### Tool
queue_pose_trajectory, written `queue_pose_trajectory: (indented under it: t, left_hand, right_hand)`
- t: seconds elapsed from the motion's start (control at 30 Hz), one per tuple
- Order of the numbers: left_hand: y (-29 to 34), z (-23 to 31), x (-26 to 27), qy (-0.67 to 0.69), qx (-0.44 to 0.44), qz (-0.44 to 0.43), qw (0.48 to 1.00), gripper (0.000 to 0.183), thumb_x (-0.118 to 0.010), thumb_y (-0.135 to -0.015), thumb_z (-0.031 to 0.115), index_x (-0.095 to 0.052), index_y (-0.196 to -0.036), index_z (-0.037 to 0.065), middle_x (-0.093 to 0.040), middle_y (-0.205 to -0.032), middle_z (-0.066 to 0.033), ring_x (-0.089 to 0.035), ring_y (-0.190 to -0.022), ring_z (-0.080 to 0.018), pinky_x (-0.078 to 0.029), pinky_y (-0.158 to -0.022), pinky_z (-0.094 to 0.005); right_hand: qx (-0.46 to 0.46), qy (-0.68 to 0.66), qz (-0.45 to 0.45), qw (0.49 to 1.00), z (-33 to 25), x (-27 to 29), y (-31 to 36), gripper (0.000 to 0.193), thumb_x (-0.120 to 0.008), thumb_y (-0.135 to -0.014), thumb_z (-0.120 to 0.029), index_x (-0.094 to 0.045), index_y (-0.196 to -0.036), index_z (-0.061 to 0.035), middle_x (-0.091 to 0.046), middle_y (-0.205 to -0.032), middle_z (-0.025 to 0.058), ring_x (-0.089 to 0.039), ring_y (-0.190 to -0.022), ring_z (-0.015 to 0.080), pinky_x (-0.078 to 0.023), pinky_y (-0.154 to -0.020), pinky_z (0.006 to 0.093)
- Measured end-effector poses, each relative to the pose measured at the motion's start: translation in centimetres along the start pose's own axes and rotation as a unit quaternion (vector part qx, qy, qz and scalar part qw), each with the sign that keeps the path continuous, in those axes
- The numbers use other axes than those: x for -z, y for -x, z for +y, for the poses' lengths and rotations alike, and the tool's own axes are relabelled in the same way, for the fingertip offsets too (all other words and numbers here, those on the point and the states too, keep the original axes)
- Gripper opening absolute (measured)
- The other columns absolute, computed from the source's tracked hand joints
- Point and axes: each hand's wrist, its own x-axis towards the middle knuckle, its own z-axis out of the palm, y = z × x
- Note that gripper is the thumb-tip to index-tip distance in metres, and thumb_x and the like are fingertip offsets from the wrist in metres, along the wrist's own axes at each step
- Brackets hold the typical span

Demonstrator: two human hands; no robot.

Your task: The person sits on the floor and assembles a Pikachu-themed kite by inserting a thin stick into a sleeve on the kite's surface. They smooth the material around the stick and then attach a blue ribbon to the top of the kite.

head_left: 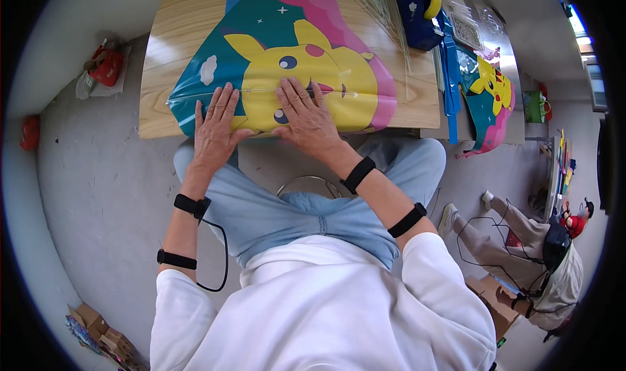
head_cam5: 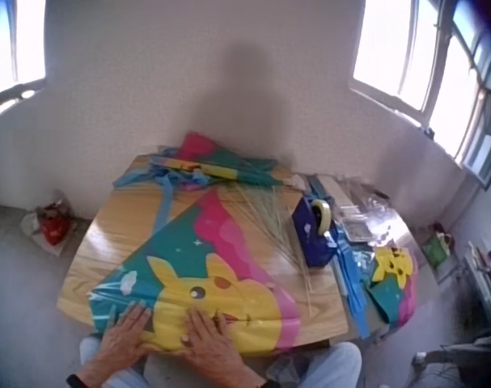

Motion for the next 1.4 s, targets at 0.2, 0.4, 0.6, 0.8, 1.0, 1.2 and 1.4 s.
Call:
queue_pose_trajectory:
  t: [0.2, 0.4, 0.6, 0.8, 1.0, 1.2, 1.4]
  left_hand:
    - [-0.1, 0.2, 0.1, -0.035, 0.008, -0.014, 0.999, 0.092, -0.058, -0.086, 0.062, -0.028, -0.160, 0.016, -0.026, -0.166, -0.0033, -0.022, -0.154, -0.0233, -0.011, -0.124, -0.0549]
    - [-2.3, 5.2, 1.6, 0.007, -0.074, 0.005, 0.997, 0.099, -0.058, -0.083, 0.066, -0.027, -0.159, 0.010, -0.025, -0.166, -0.0052, -0.021, -0.154, -0.0254, -0.011, -0.124, -0.0537]
    - [-5.4, 11.9, -1.8, 0.070, -0.133, 0.000, 0.989, 0.104, -0.055, -0.081, 0.071, -0.027, -0.159, 0.008, -0.026, -0.165, -0.0073, -0.022, -0.153, -0.0283, -0.012, -0.124, -0.0553]
    - [-5.7, 12.9, -3.6, 0.066, -0.113, 0.008, 0.991, 0.107, -0.052, -0.079, 0.074, -0.024, -0.160, 0.009, -0.025, -0.165, -0.0073, -0.021, -0.153, -0.0281, -0.011, -0.123, -0.0582]
    - [-5.5, 12.8, -3.7, 0.076, -0.111, -0.001, 0.991, 0.108, -0.053, -0.079, 0.074, -0.022, -0.161, 0.010, -0.025, -0.165, -0.0081, -0.019, -0.154, -0.0289, -0.008, -0.123, -0.0583]
    - [-5.7, 13.2, -2.4, 0.084, -0.103, -0.009, 0.991, 0.089, -0.063, -0.086, 0.055, -0.031, -0.157, 0.012, -0.030, -0.163, -0.0088, -0.023, -0.152, -0.0292, -0.012, -0.123, -0.0547]
    - [-10.2, 14.1, -0.2, 0.221, -0.140, 0.046, 0.964, 0.037, -0.070, -0.079, 0.004, -0.066, -0.115, 0.007, -0.060, -0.121, -0.0119, -0.054, -0.116, -0.0317, -0.042, -0.100, -0.0444]
  right_hand:
    - [-0.048, -0.017, 0.032, 0.998, 1.8, 2.2, 2.0, 0.073, -0.066, -0.088, -0.044, -0.047, -0.144, 0.0003, -0.044, -0.152, 0.0175, -0.036, -0.145, 0.0331, -0.023, -0.120, 0.0531]
    - [-0.226, -0.093, 0.170, 0.955, 8.9, 5.9, 4.4, 0.027, -0.072, -0.080, -0.009, -0.068, -0.106, -0.0025, -0.066, -0.107, 0.0153, -0.061, -0.102, 0.0348, -0.050, -0.087, 0.0445]
    - [-0.276, -0.171, 0.150, 0.934, 9.7, 6.2, 3.1, 0.010, -0.068, -0.079, -0.001, -0.069, -0.089, -0.0028, -0.068, -0.087, 0.0160, -0.066, -0.081, 0.0361, -0.052, -0.073, 0.0444]
    - [-0.250, -0.108, 0.147, 0.951, 11.4, 4.8, 2.5, 0.009, -0.065, -0.080, -0.003, -0.069, -0.089, -0.0044, -0.069, -0.086, 0.0168, -0.066, -0.080, 0.0378, -0.052, -0.072, 0.0452]
    - [-0.281, -0.087, 0.103, 0.950, 12.3, 5.6, 2.6, 0.012, -0.062, -0.082, -0.004, -0.069, -0.092, -0.0065, -0.069, -0.089, 0.0158, -0.066, -0.087, 0.0377, -0.052, -0.075, 0.0460]
    - [-0.320, -0.087, 0.136, 0.934, 12.8, 5.9, 3.7, 0.013, -0.061, -0.083, -0.003, -0.070, -0.092, -0.0067, -0.069, -0.090, 0.0143, -0.066, -0.087, 0.0370, -0.052, -0.074, 0.0447]
    - [-0.290, -0.166, 0.179, 0.925, 11.5, 6.3, 3.7, 0.013, -0.063, -0.080, -0.002, -0.071, -0.088, -0.0063, -0.066, -0.084, 0.0140, -0.065, -0.082, 0.0347, -0.051, -0.072, 0.0426]
